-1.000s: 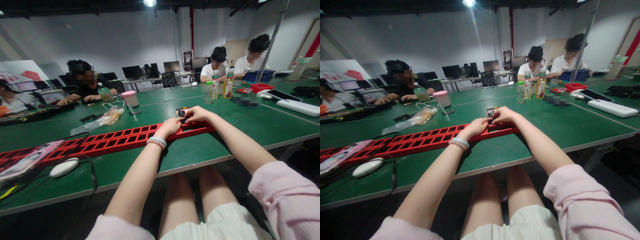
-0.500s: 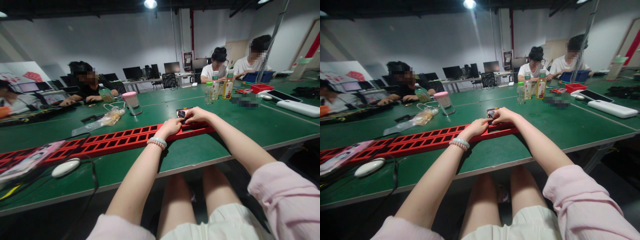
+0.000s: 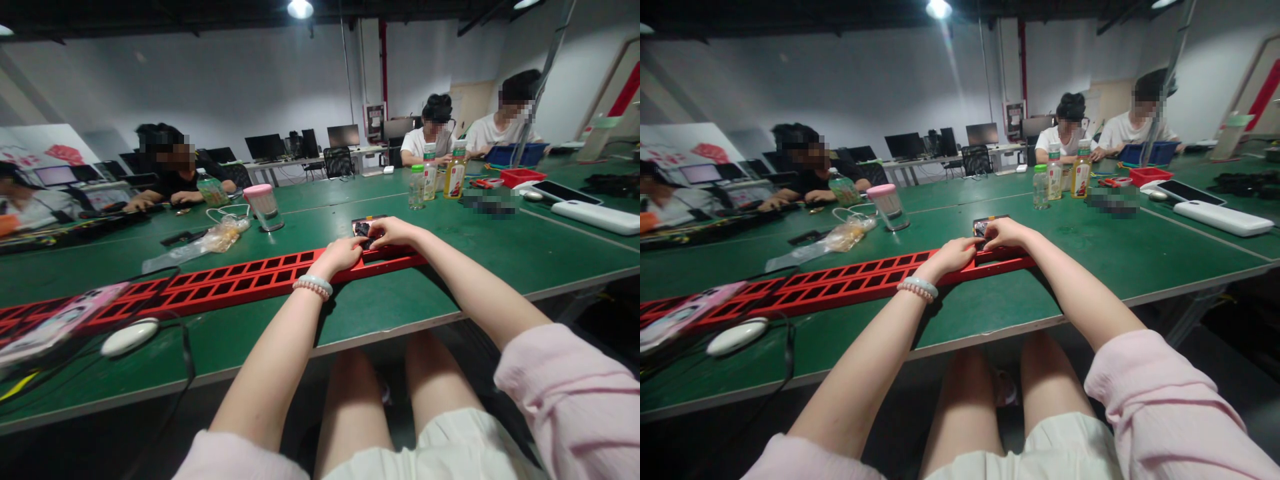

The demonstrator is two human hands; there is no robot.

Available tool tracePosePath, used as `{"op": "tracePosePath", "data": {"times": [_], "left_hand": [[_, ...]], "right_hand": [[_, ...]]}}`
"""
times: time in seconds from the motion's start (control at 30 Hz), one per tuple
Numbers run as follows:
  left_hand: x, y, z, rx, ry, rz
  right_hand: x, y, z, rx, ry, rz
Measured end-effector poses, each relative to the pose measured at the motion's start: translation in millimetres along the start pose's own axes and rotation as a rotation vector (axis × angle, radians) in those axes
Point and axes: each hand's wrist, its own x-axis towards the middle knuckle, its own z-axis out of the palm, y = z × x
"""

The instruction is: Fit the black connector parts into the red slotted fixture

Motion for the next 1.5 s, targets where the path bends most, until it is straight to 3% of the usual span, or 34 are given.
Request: {"op": "tracePosePath", "data": {"times": [0.93, 1.5], "left_hand": [[-0.9, 6.9, -5.6, 0.018, -0.057, -0.032], [-1.7, 9.2, -7.7, 0.028, -0.060, -0.043]], "right_hand": [[1.2, 7.7, 2.0, -0.026, 0.037, -0.025], [0.6, -1.6, -9.3, -0.099, -0.120, -0.038]]}}
